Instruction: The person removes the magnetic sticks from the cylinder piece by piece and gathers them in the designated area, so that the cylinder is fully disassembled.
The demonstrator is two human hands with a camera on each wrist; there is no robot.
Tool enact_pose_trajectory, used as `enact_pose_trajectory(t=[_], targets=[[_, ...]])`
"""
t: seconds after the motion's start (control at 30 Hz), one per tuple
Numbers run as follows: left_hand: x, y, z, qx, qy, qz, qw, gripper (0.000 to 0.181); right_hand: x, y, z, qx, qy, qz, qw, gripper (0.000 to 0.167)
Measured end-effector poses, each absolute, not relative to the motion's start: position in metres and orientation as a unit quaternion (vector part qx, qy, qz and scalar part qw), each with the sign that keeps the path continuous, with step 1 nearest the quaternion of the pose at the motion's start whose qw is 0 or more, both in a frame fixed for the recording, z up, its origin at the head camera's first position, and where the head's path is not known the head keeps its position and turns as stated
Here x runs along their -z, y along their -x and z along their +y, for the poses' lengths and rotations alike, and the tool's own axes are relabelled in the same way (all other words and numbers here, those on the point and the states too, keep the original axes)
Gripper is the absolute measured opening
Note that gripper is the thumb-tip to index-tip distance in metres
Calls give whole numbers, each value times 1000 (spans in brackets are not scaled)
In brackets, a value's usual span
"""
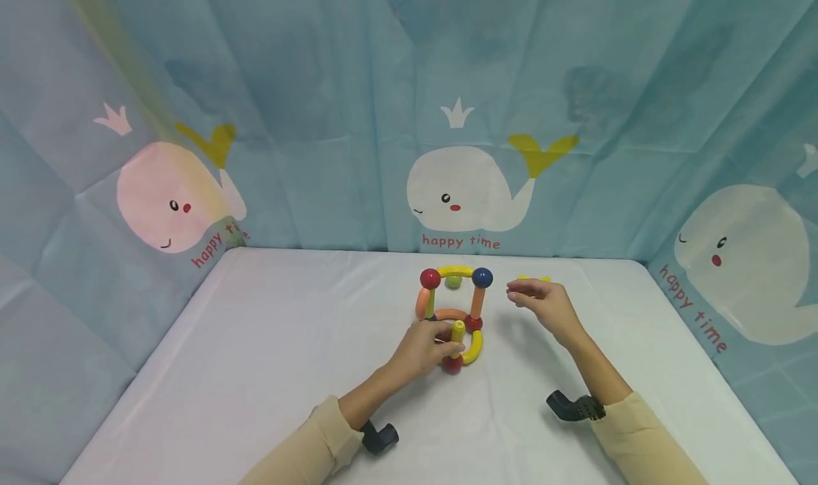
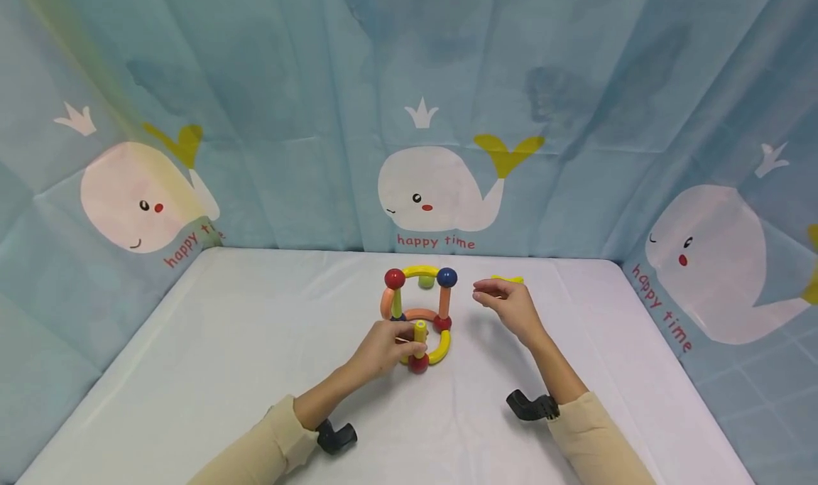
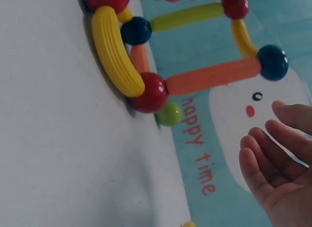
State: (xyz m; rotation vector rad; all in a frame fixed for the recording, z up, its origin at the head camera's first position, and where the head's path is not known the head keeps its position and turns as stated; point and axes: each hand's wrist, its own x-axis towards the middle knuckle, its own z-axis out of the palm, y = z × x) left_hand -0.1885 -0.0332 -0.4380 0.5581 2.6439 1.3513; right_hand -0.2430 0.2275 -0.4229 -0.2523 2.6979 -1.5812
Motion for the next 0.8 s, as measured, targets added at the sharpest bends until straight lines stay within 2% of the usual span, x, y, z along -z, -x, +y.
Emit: enact_pose_trajectory(t=[0.23, 0.53, 0.8], targets=[[438, 187, -35, -454, -183, 869, 65, 34, 424, 223, 217, 535, 120, 836, 27, 34], [439, 187, -34, -447, -188, 873, 50, 21, 428, 209, 192, 558, 210, 801, 44, 32], [441, 186, -35, -446, -196, 872, 50, 26, 435, 202, 174, 567, 263, 779, 45, 27]])
